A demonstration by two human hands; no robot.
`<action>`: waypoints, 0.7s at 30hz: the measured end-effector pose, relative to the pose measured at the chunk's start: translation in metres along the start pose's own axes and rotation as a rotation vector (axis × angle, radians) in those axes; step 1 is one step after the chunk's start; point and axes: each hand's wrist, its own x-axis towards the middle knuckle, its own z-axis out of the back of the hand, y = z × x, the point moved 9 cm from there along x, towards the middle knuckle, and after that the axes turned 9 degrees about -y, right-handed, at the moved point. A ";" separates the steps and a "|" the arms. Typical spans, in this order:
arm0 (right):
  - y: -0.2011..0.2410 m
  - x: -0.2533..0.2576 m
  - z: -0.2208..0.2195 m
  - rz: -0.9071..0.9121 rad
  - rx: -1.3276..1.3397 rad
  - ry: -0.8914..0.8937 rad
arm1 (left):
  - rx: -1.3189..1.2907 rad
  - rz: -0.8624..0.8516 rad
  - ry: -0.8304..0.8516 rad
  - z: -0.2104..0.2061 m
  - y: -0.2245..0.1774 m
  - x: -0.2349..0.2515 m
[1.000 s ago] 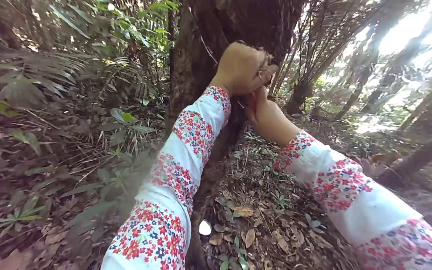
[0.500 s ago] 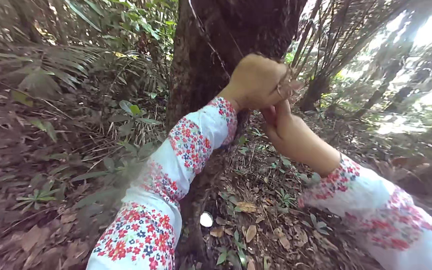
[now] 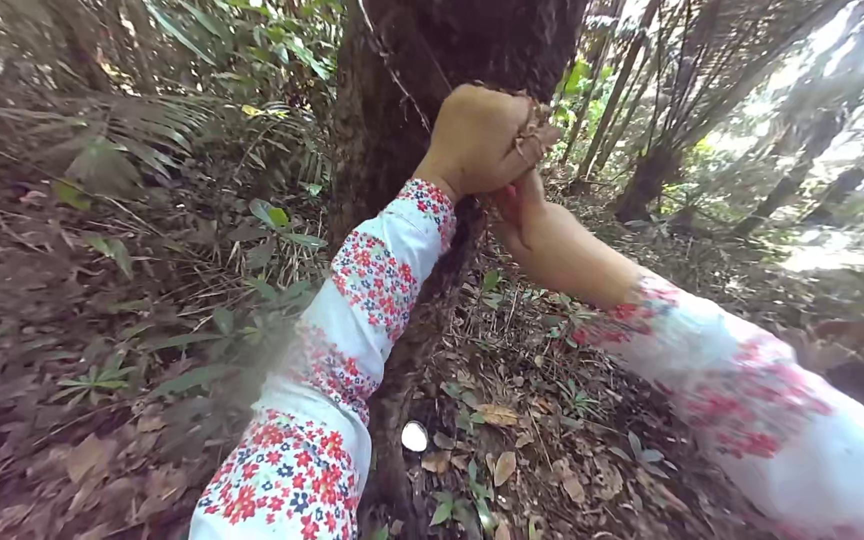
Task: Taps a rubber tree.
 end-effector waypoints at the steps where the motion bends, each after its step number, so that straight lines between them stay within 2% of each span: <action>1: 0.001 -0.004 0.008 0.005 -0.024 0.013 | 0.019 0.049 0.044 -0.005 -0.002 0.004; 2: 0.004 -0.009 0.016 -0.011 -0.064 0.038 | 0.017 0.093 0.044 -0.009 -0.008 0.011; 3: 0.008 -0.013 0.025 -0.040 -0.111 0.088 | -0.005 0.078 -0.083 -0.013 -0.010 0.013; 4: 0.008 -0.018 0.036 0.010 -0.145 0.093 | -0.032 0.050 -0.195 -0.012 -0.014 0.019; 5: -0.004 -0.024 0.047 0.292 -0.105 -0.094 | -0.034 0.096 -0.135 -0.006 -0.027 0.028; 6: -0.015 -0.033 0.055 0.383 -0.081 -0.102 | -0.054 0.214 0.034 0.001 -0.047 0.039; 7: -0.020 -0.045 0.062 0.383 -0.082 -0.069 | -0.078 0.301 0.148 0.005 -0.065 0.046; 10: -0.020 -0.064 0.069 0.171 -0.101 -0.034 | -0.139 0.289 0.115 0.006 -0.092 0.048; 12: -0.012 -0.050 0.061 0.063 -0.085 -0.014 | -0.096 0.248 0.128 0.004 -0.081 0.046; 15: -0.014 -0.016 0.043 0.012 -0.043 0.061 | 0.025 0.263 0.176 -0.001 -0.048 0.040; 18: -0.024 -0.030 0.039 0.041 0.009 0.099 | 0.041 0.243 0.122 -0.006 -0.060 0.035; 20: -0.038 -0.043 0.041 0.238 0.026 -0.109 | 0.001 0.190 0.087 -0.008 -0.079 0.034; 21: -0.039 -0.044 0.043 0.263 -0.007 -0.121 | -0.003 0.183 0.100 -0.010 -0.082 0.033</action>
